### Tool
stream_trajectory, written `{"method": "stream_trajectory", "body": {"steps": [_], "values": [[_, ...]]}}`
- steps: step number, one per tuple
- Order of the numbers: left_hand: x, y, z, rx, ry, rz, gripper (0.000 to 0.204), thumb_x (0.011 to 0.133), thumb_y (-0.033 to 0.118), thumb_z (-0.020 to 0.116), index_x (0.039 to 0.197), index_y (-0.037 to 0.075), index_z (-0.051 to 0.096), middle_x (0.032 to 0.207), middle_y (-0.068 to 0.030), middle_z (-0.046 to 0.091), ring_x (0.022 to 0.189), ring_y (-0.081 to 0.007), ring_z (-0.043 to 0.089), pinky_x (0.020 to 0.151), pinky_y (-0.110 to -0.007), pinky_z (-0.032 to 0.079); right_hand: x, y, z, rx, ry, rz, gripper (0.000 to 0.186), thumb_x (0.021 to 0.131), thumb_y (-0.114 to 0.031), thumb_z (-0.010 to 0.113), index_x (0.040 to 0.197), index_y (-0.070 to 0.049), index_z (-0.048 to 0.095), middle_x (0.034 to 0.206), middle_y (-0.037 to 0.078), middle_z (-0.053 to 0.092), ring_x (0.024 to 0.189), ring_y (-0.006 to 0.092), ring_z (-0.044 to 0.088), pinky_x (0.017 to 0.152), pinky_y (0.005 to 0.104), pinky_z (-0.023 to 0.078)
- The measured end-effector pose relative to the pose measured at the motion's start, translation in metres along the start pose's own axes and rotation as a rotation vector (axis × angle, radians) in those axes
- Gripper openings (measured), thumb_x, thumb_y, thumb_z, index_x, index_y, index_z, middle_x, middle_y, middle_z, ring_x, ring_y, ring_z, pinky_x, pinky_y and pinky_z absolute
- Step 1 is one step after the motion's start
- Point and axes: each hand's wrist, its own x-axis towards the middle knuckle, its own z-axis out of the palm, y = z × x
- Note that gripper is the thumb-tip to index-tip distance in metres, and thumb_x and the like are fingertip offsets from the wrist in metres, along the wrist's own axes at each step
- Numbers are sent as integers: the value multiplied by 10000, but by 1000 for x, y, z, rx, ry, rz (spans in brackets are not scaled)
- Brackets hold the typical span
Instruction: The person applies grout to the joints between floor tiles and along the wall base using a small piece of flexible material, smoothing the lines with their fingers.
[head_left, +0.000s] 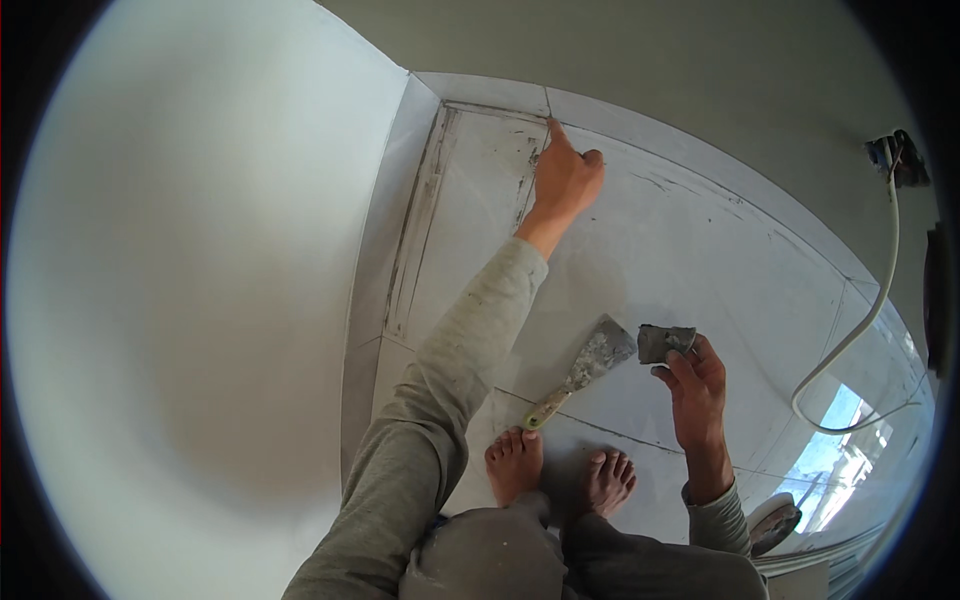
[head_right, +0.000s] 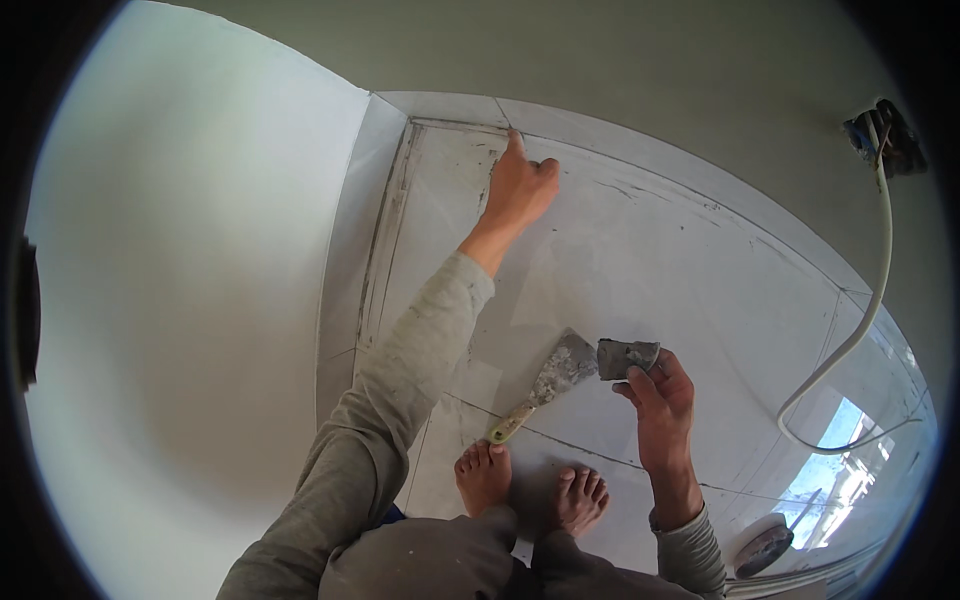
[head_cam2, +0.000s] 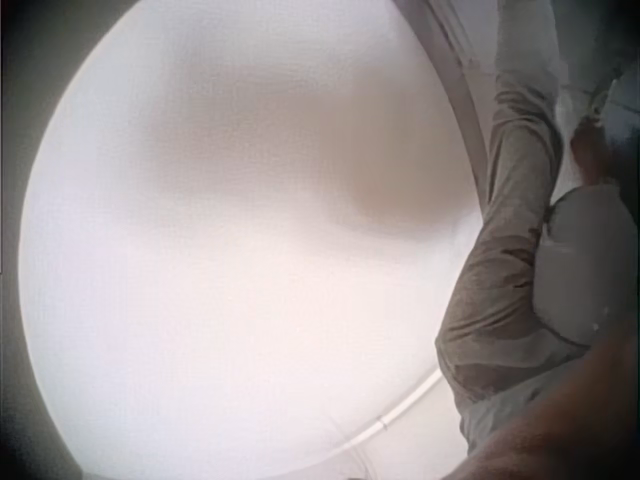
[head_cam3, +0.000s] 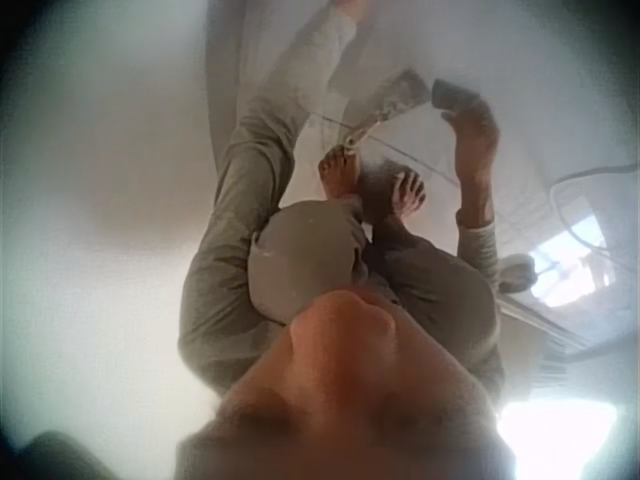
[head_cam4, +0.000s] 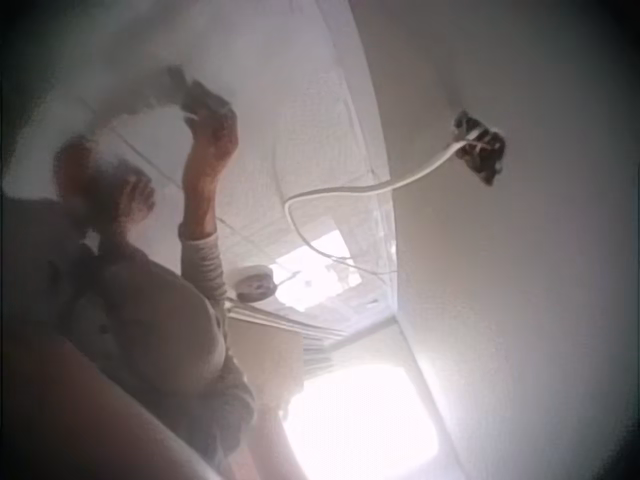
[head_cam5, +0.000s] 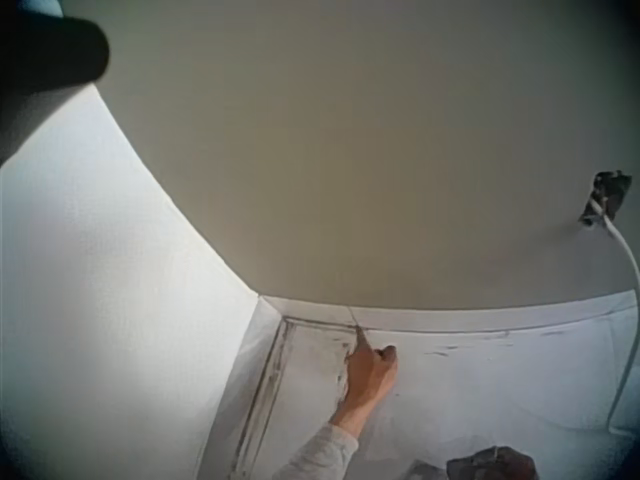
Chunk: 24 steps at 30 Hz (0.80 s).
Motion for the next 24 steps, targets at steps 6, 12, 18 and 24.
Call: {"method": "stream_trajectory", "body": {"steps": [6, 12, 18, 24], "values": [[0, -21, -40, -320, 286, -1, 734, 878, 157, 602, 1462, -161, 291, 916, -193, 657, 860, -336, 668, 839, -409, 522, 0, -6, 2, 1, 22, -18, 253, 975, -60, 579, 1220, 1, 593, 1090, 88, 717, 980, 149, 668, 858, 318, 538], [53, -29, -69, 232, 372, -199, 841, 878, 193, 595, 1498, -184, 169, 1341, -276, 402, 1225, -375, 422, 1007, -495, 365, -1, -2, -1, -8, 16, -9, 252, 973, -59, 579, 1218, 2, 595, 1085, 87, 719, 976, 148, 669, 857, 318, 539], [44, -17, -59, 336, 201, -293, 859, 896, 240, 548, 1536, -138, 117, 1468, -295, 281, 1291, -408, 299, 1065, -550, 244, -2, 0, -4, -22, 25, 10, 252, 970, -60, 581, 1214, -1, 597, 1083, 82, 719, 975, 144, 667, 856, 318, 538], [9, -14, -50, 327, 148, -74, 685, 908, 226, 535, 1477, -107, 347, 1365, -288, 406, 1256, -413, 384, 1033, -565, 297, 2, -1, -6, -41, 38, 12, 256, 966, -58, 579, 1214, 1, 596, 1089, 80, 716, 973, 146, 665, 862, 324, 537]]}}
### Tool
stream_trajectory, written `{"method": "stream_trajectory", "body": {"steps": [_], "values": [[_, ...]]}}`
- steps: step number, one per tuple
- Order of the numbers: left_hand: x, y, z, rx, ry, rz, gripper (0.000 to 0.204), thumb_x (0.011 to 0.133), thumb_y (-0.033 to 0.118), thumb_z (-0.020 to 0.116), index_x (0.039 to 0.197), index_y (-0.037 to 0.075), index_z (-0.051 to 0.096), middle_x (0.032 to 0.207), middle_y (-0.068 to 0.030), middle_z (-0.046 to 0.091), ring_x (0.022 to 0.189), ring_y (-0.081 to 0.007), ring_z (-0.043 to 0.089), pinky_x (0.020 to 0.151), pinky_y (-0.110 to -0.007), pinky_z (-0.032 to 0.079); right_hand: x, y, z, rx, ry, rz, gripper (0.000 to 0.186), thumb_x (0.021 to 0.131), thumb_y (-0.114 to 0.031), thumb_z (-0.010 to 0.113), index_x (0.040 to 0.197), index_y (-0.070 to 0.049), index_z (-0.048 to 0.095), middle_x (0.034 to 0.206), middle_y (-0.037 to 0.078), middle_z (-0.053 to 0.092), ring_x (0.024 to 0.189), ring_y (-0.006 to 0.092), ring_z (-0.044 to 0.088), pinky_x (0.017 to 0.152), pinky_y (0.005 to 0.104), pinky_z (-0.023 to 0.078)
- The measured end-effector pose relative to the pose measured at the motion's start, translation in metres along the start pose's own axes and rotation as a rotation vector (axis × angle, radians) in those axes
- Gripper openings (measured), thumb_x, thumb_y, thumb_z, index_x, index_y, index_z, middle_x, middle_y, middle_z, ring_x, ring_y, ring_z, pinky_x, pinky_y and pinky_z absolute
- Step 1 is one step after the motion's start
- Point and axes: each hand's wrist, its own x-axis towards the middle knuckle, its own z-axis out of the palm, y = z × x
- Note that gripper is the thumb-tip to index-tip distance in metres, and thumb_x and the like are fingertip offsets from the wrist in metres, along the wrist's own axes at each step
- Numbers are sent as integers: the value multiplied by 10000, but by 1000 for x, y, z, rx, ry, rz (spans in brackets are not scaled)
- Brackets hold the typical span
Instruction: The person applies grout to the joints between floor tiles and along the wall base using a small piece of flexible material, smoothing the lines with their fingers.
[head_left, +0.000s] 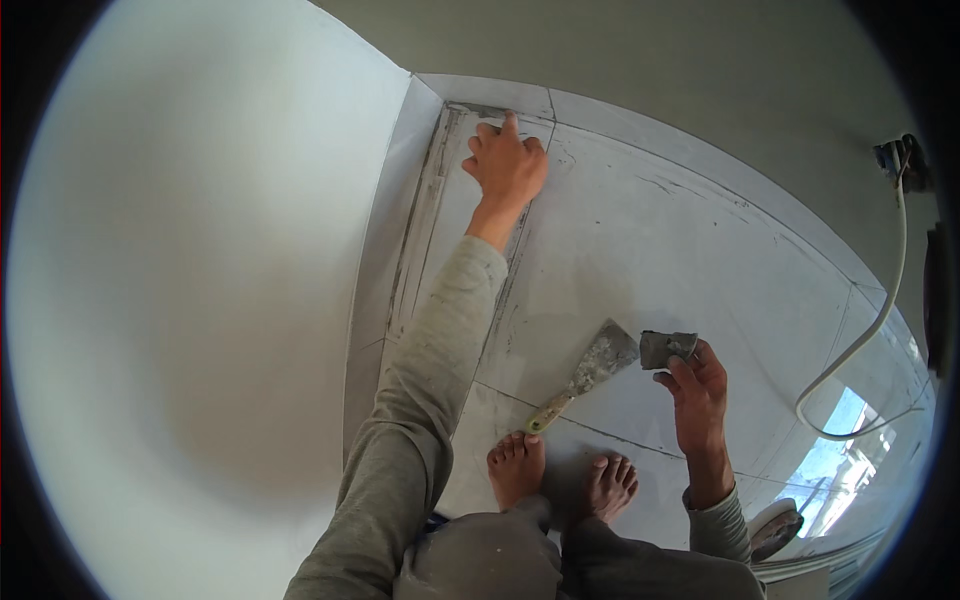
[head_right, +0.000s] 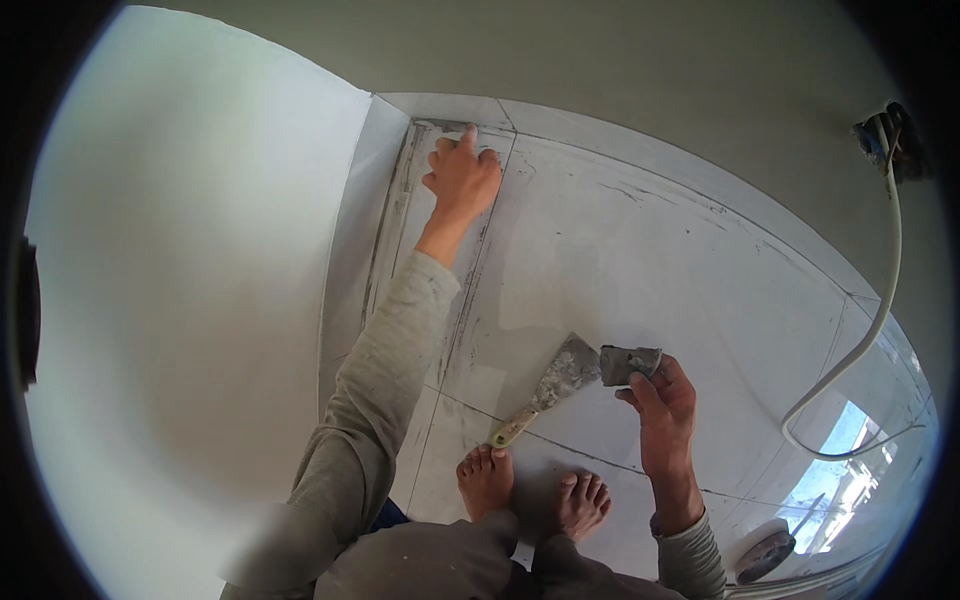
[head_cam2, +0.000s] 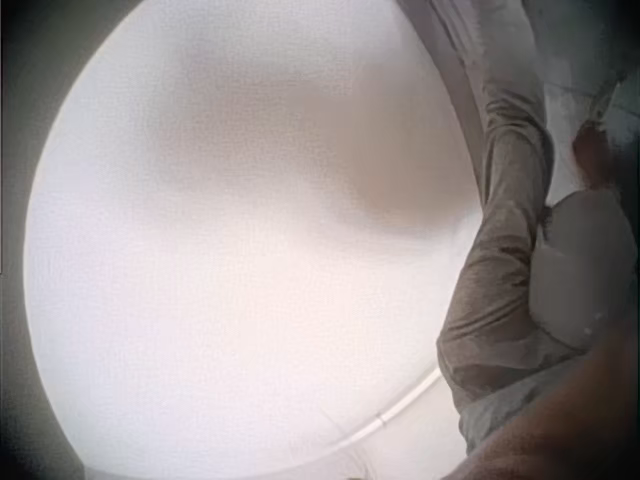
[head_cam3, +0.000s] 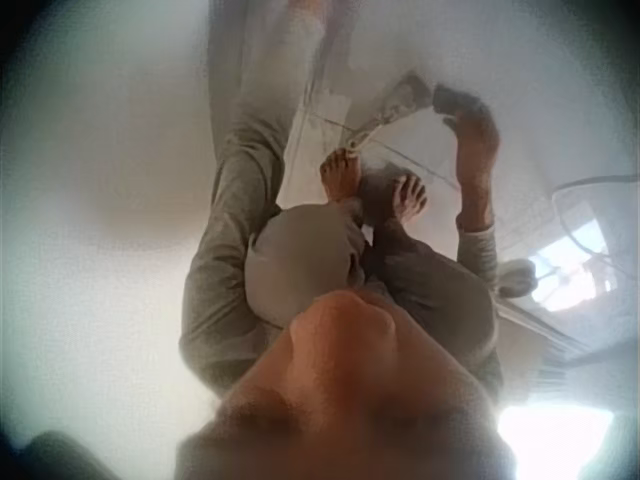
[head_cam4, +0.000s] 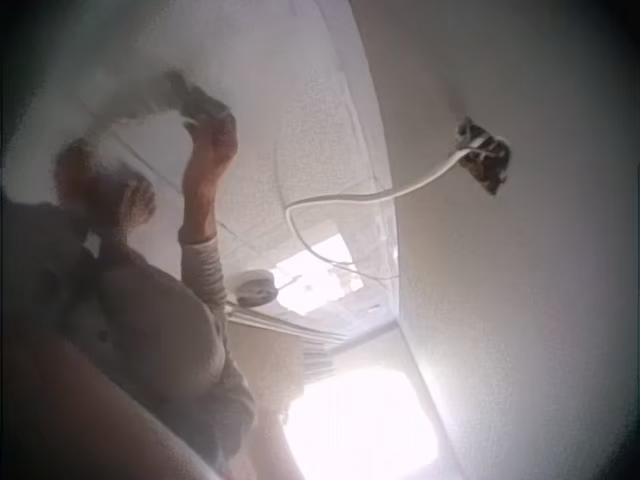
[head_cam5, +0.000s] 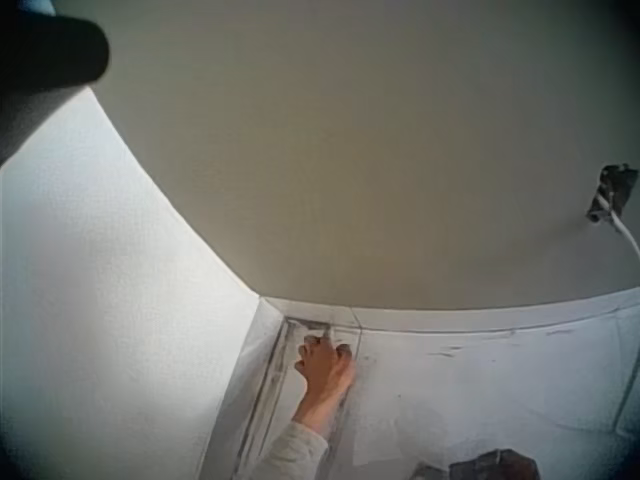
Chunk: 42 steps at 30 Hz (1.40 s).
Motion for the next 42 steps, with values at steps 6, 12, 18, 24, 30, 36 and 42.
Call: {"method": "stream_trajectory", "body": {"steps": [6, 12, 18, 24, 30, 36, 42], "values": [[46, -50, -16, -164, 319, -49, 558, 912, 206, 513, 1390, -82, 499, 1342, -283, 501, 1297, -428, 457, 1019, -603, 382, 0, 1, 7, 3, -44, -19, 256, 968, -71, 587, 1216, -8, 595, 1089, 78, 712, 974, 145, 667, 846, 313, 544], [31, -21, 12, -123, 227, -52, 581, 891, 151, 528, 1418, -86, 472, 1335, -248, 522, 1269, -424, 464, 1022, -592, 377, -2, 0, -1, 5, -6, -6, 262, 965, -77, 600, 1220, -17, 592, 1085, 74, 708, 973, 141, 669, 826, 298, 551], [-5, 18, 39, -108, 236, -31, 606, 902, 150, 502, 1448, -103, 442, 1264, -218, 551, 1210, -412, 479, 1008, -589, 362, -3, 1, -4, 12, 1, 2, 261, 967, -66, 585, 1222, -7, 594, 1083, 77, 715, 970, 142, 668, 843, 309, 544], [-28, 35, 45, -208, 81, 64, 589, 877, 116, 547, 1400, -137, 448, 1267, -207, 546, 1175, -361, 489, 976, -541, 370, 0, 2, 2, 5, -8, 6, 260, 967, -66, 584, 1220, -7, 595, 1083, 78, 715, 968, 141, 668, 842, 306, 541], [-6, -3, 19, -494, 291, 35, 533, 866, 157, 574, 1296, -147, 488, 1079, -206, 628, 977, -388, 627, 925, -493, 468, 2, -2, 0, 4, 1, -14, 244, 969, -65, 584, 1209, -24, 604, 1079, 68, 711, 959, 129, 667, 815, 284, 546], [86, -78, -11, -483, 385, 14, 682, 875, 189, 609, 1389, -184, 362, 1166, -291, 656, 1113, -444, 634, 993, -449, 476, -2, 4, -5, 14, 1, -19, 253, 971, -63, 578, 1214, -1, 604, 1079, 79, 724, 971, 143, 672, 853, 319, 540], [74, -62, 0, -720, 146, -182, 837, 882, 194, 633, 1510, -161, 207, 1357, -336, 559, 1302, -433, 533, 1091, -425, 426, -2, 3, -6, -8, 14, -23, 254, 972, -67, 576, 1216, -2, 603, 1081, 77, 723, 972, 140, 669, 848, 313, 540]]}}
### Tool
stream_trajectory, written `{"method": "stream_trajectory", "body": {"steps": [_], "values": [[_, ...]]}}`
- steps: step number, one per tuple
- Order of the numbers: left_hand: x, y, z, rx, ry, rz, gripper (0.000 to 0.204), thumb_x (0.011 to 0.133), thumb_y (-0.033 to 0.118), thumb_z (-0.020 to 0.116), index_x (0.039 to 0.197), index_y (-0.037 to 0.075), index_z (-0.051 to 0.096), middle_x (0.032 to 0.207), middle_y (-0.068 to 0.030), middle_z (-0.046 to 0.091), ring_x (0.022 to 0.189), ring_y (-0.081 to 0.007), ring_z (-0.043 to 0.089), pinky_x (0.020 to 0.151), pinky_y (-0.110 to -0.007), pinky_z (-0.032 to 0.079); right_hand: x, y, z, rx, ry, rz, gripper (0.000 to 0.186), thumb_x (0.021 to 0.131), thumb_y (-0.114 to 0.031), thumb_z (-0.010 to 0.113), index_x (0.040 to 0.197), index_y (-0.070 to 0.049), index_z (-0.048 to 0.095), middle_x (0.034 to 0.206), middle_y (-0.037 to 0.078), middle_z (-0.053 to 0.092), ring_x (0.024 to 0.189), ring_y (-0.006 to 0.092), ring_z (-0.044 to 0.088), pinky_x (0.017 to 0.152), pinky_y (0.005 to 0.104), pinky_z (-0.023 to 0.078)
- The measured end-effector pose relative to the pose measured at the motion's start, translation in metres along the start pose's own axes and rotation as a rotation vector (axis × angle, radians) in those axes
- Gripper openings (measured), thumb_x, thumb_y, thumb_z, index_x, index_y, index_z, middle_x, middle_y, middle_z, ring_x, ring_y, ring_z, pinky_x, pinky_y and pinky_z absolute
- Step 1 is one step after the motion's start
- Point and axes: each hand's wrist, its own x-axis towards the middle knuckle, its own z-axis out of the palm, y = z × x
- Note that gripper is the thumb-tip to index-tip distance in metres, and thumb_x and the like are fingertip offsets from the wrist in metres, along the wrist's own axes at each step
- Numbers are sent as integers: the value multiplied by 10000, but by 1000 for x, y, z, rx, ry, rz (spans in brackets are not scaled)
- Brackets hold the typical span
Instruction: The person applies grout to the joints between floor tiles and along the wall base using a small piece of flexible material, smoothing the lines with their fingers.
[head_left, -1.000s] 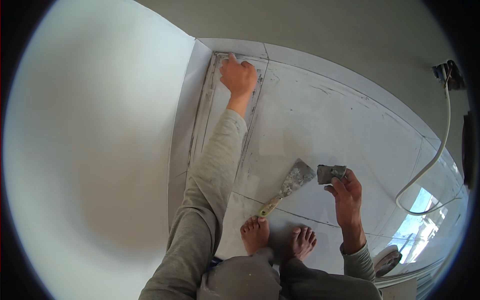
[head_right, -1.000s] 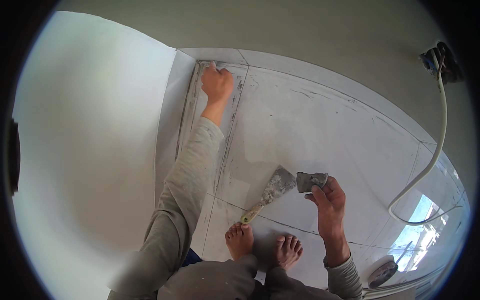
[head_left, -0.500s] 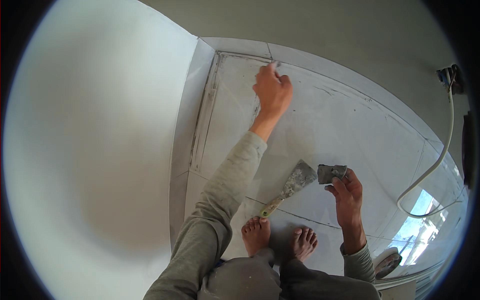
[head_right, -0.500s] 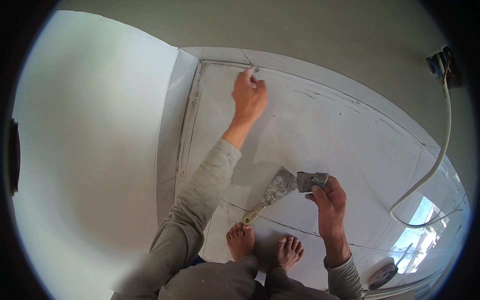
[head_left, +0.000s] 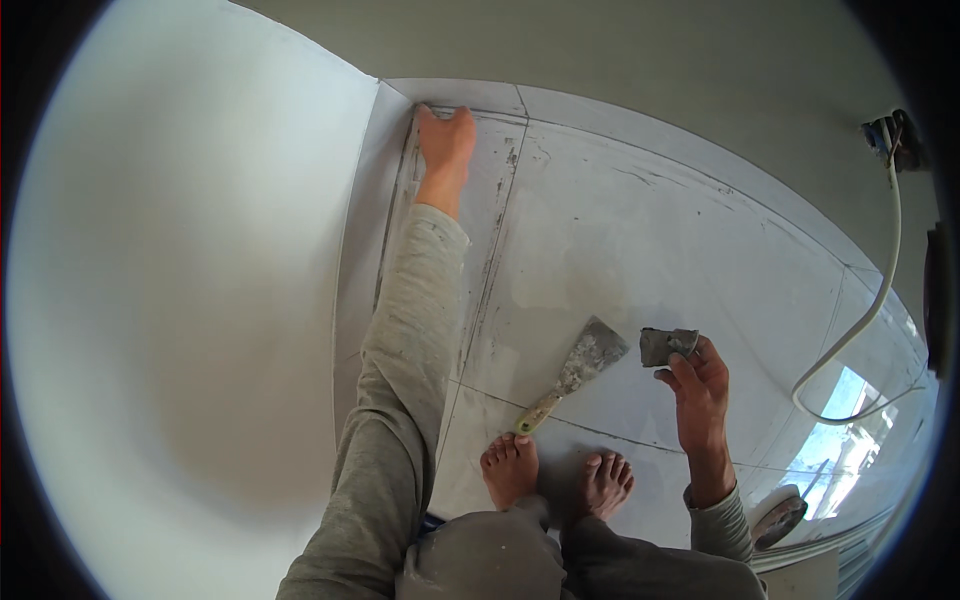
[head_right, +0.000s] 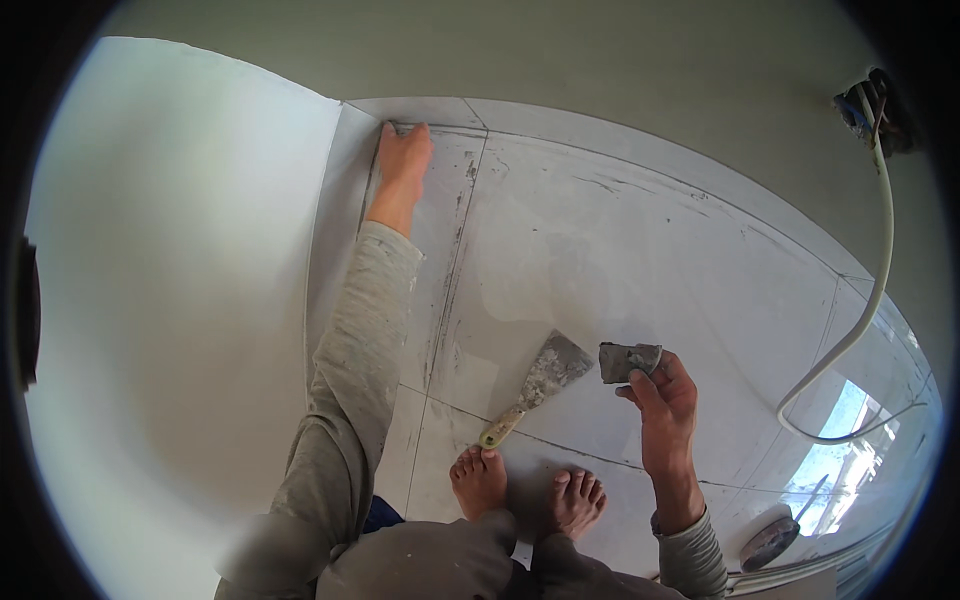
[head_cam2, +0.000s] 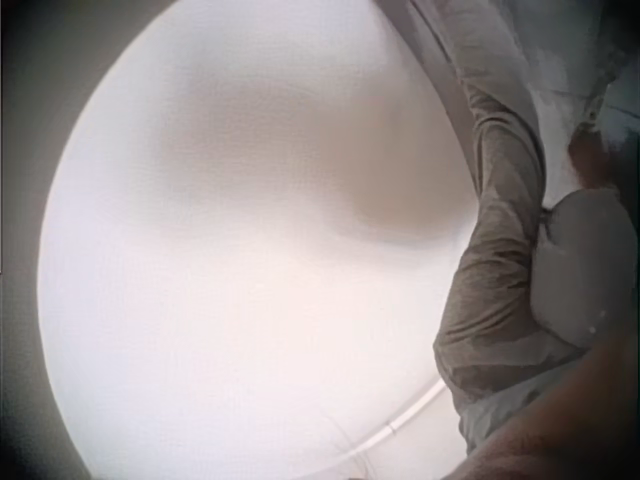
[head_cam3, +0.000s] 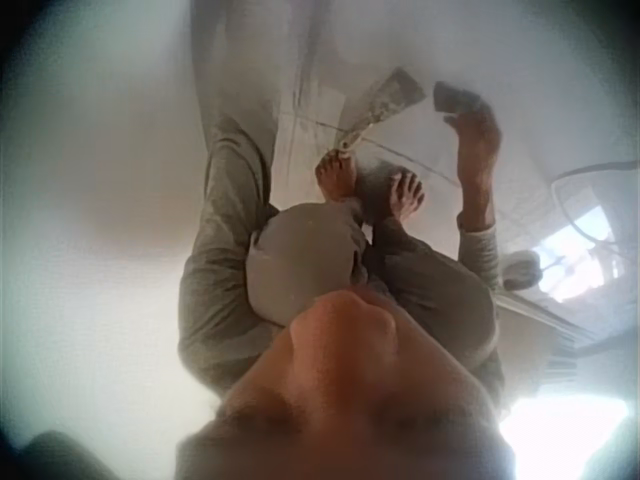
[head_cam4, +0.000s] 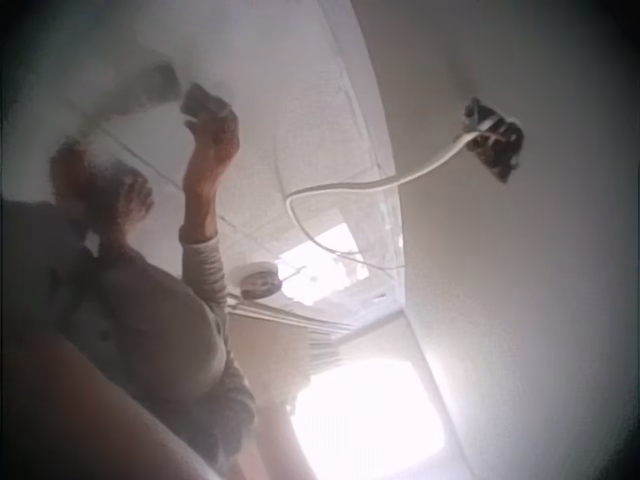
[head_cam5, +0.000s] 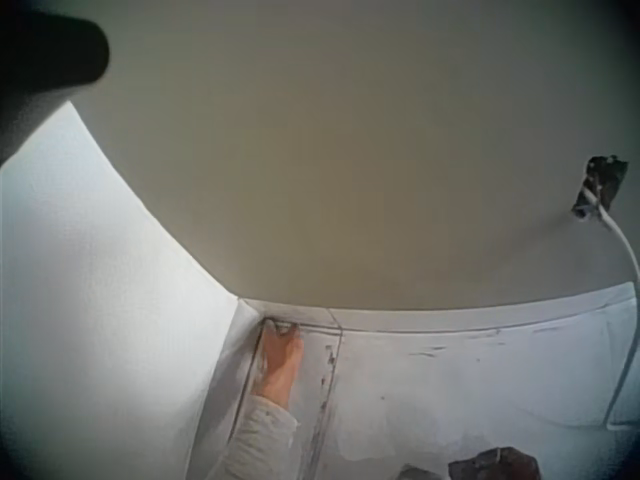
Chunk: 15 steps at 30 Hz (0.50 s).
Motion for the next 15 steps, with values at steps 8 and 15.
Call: {"method": "stream_trajectory", "body": {"steps": [8, 15], "values": [[-91, 30, 57, 234, -192, 49, 896, 856, 185, 593, 1528, -162, 113, 992, -307, 697, 995, -427, 689, 937, -441, 528, 5, -4, 7, -51, -18, 3, 256, 972, -67, 576, 1218, 1, 599, 1083, 80, 722, 977, 142, 666, 853, 316, 537], [-116, 40, 61, 253, -239, 79, 899, 838, 164, 574, 1511, -192, 97, 708, -184, 671, 690, -342, 693, 755, -431, 568, 4, -2, 5, -8, -29, 1, 255, 965, -83, 600, 1213, -25, 600, 1087, 64, 707, 973, 133, 666, 817, 288, 545]]}}
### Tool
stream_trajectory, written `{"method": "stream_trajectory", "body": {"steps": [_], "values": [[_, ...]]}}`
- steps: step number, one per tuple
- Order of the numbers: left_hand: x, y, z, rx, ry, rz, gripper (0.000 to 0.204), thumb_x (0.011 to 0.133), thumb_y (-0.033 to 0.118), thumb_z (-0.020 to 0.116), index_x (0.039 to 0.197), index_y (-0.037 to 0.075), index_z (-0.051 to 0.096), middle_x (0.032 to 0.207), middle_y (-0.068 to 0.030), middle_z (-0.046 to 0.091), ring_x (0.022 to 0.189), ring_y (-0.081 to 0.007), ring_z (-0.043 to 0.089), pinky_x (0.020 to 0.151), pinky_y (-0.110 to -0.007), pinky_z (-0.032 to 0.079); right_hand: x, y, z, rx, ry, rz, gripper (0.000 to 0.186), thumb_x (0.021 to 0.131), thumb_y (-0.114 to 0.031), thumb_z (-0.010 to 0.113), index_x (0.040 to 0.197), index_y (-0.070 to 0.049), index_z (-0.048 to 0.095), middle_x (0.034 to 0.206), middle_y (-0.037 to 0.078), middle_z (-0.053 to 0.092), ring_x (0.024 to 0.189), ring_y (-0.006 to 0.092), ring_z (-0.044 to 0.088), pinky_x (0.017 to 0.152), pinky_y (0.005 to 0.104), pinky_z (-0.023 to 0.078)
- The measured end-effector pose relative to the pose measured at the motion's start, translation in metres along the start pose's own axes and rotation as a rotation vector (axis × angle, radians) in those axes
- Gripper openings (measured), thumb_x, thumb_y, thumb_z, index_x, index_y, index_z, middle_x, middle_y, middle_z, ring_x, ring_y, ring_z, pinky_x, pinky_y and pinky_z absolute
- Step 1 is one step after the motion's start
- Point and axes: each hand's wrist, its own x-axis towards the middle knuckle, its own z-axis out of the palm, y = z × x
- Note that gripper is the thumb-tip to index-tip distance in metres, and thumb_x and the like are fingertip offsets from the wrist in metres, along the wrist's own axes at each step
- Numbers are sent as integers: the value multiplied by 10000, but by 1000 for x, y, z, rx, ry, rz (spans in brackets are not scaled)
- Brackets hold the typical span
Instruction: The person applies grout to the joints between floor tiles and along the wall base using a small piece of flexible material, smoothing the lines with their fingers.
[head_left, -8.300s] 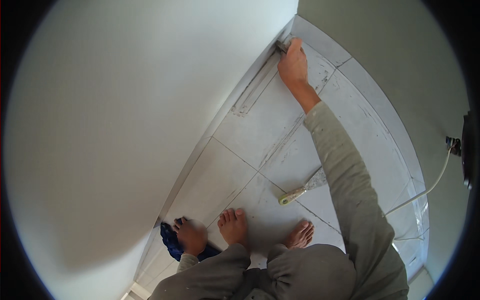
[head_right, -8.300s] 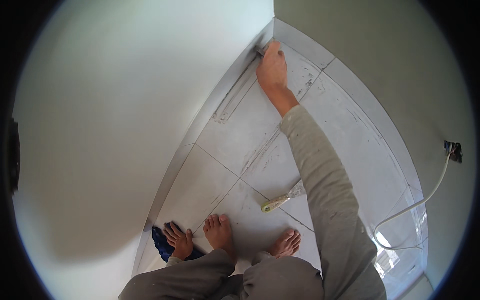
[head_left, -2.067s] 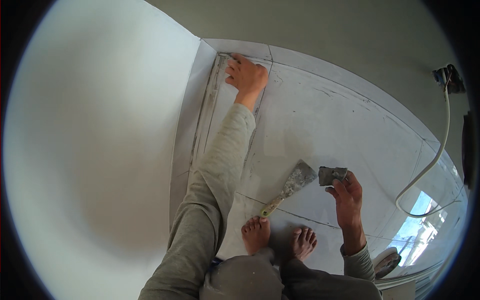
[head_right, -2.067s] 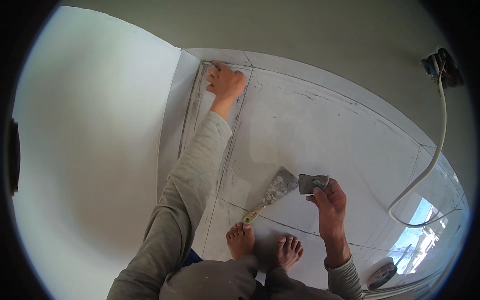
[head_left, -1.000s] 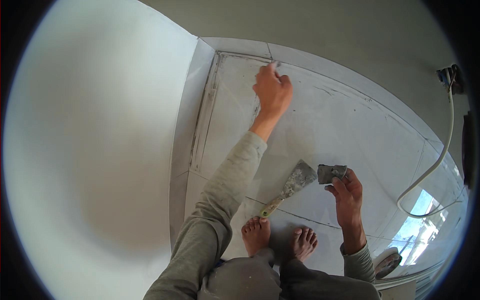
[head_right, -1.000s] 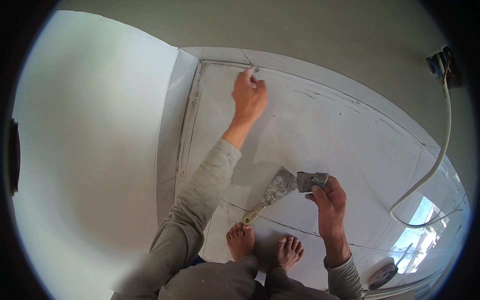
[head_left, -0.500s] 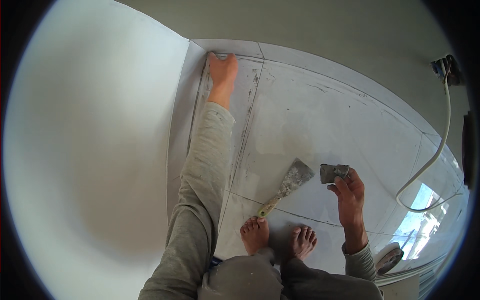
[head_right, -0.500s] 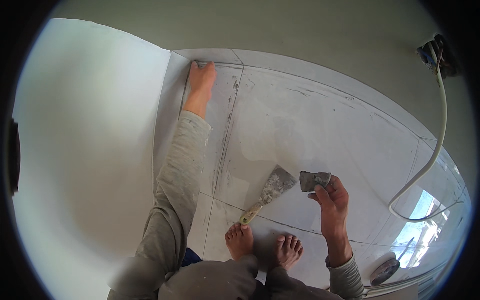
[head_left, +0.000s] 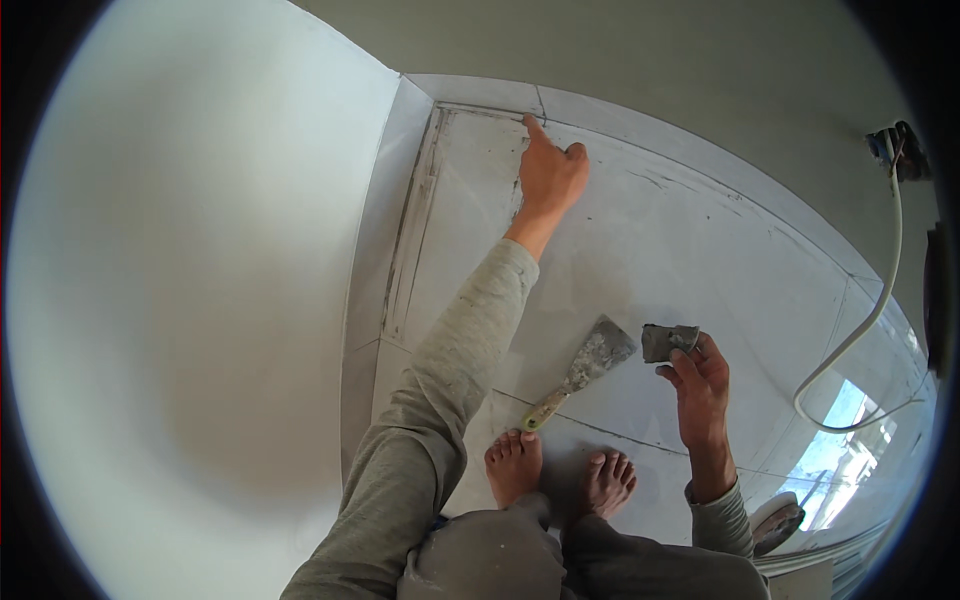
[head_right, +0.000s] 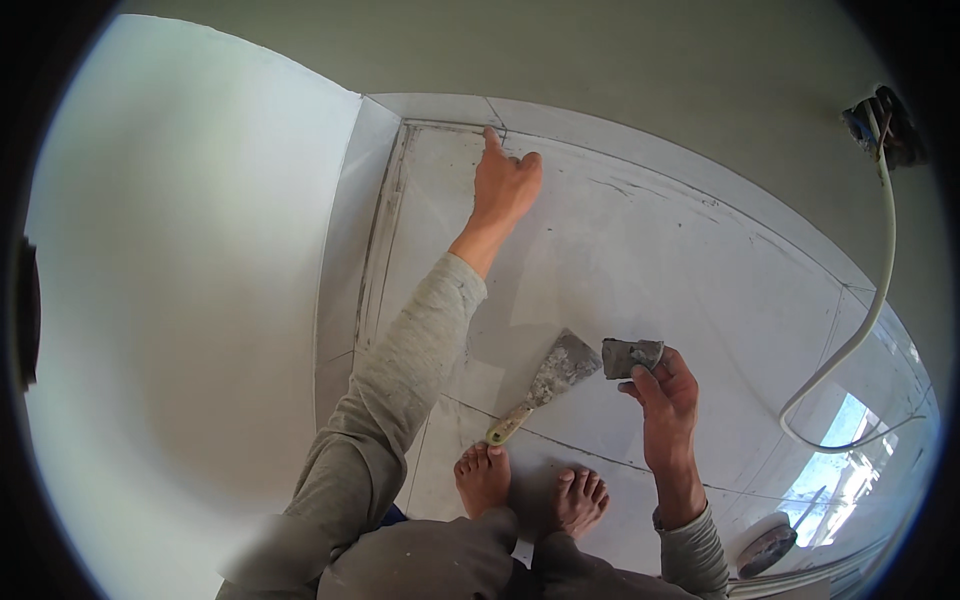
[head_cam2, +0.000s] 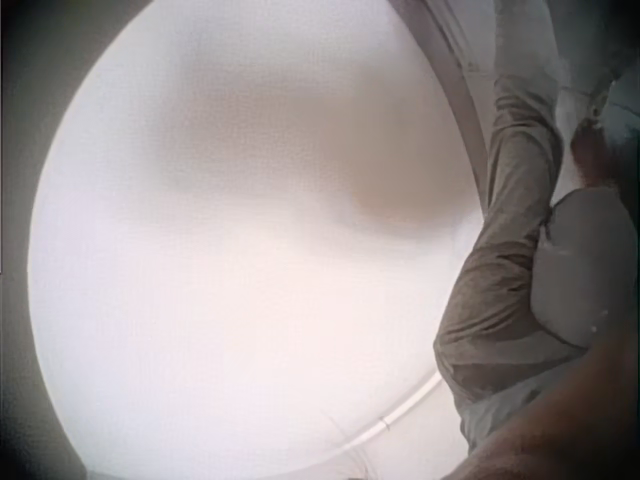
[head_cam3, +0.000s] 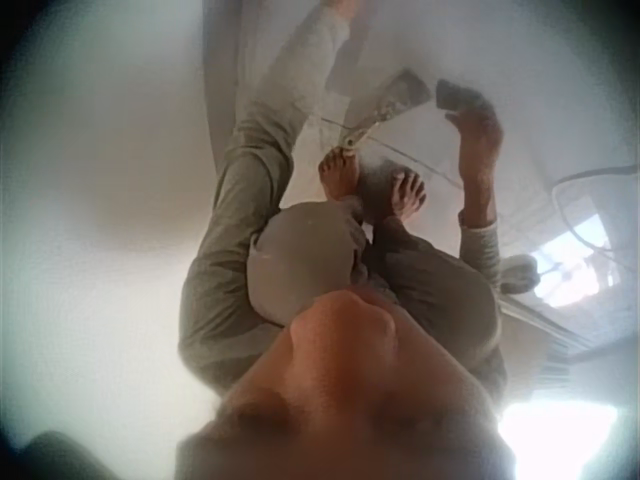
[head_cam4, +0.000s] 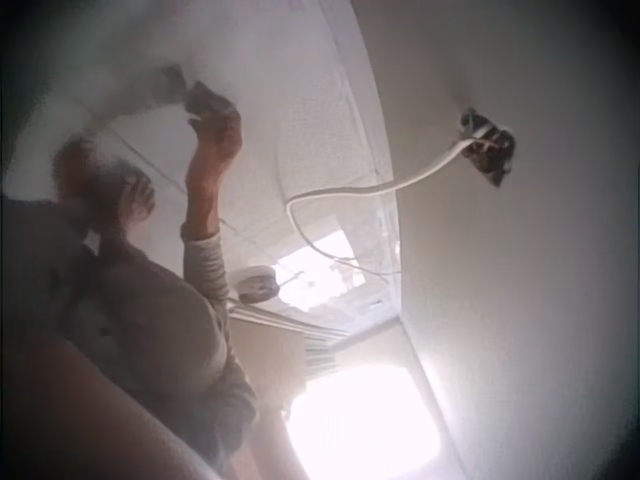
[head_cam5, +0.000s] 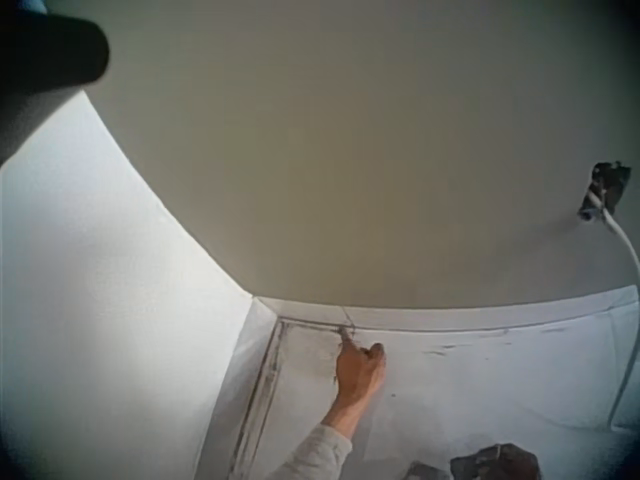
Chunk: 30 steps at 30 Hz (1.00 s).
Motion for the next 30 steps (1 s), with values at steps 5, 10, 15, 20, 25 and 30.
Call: {"method": "stream_trajectory", "body": {"steps": [5, 10, 15, 20, 25, 30], "values": [[-4, -4, -14, 161, -194, 90, 866, 861, 175, 548, 1508, -204, 115, 660, -75, 602, 624, -212, 610, 731, -349, 534, -1, 1, -2, 1, 5, -13, 251, 972, -68, 577, 1215, -9, 604, 1072, 76, 724, 965, 136, 667, 850, 314, 536], [-2, 2, 0, 0, 39, 26, 834, 863, 170, 562, 1479, -220, 157, 709, -128, 651, 692, -282, 668, 755, -404, 551, -2, -4, 4, -20, 17, -28, 260, 971, -68, 576, 1222, -4, 603, 1070, 77, 724, 963, 139, 670, 848, 313, 539], [-10, 8, 9, 53, 14, 59, 798, 856, 172, 589, 1454, -206, 220, 758, -156, 697, 760, -357, 710, 767, -443, 568, -3, -1, 1, -8, 15, -9, 253, 968, -71, 587, 1214, -16, 604, 1077, 70, 716, 968, 134, 668, 829, 298, 544], [-8, 1, -18, 417, 112, 170, 698, 869, 230, 609, 1469, -45, 382, 901, -169, 727, 882, -372, 712, 807, -469, 560, -3, -2, -6, -3, 41, -6, 255, 971, -64, 578, 1217, -4, 608, 1078, 76, 724, 964, 133, 667, 846, 311, 540], [36, -15, -90, 858, 186, 114, 665, 906, 269, 597, 1481, 4, 394, 1027, -196, 732, 1004, -394, 702, 887, -508, 550, -1, -1, -9, -1, 36, -23, 251, 970, -67, 584, 1212, -7, 610, 1069, 70, 723, 959, 128, 666, 841, 304, 542], [70, -38, -116, 1195, -12, 57, 735, 906, 170, 560, 1574, 28, 289, 1102, -195, 732, 1015, -367, 710, 890, -487, 553, 1, 2, -11, -7, 43, -15, 247, 970, -69, 585, 1207, -7, 612, 1071, 70, 722, 959, 126, 666, 840, 302, 542]]}}
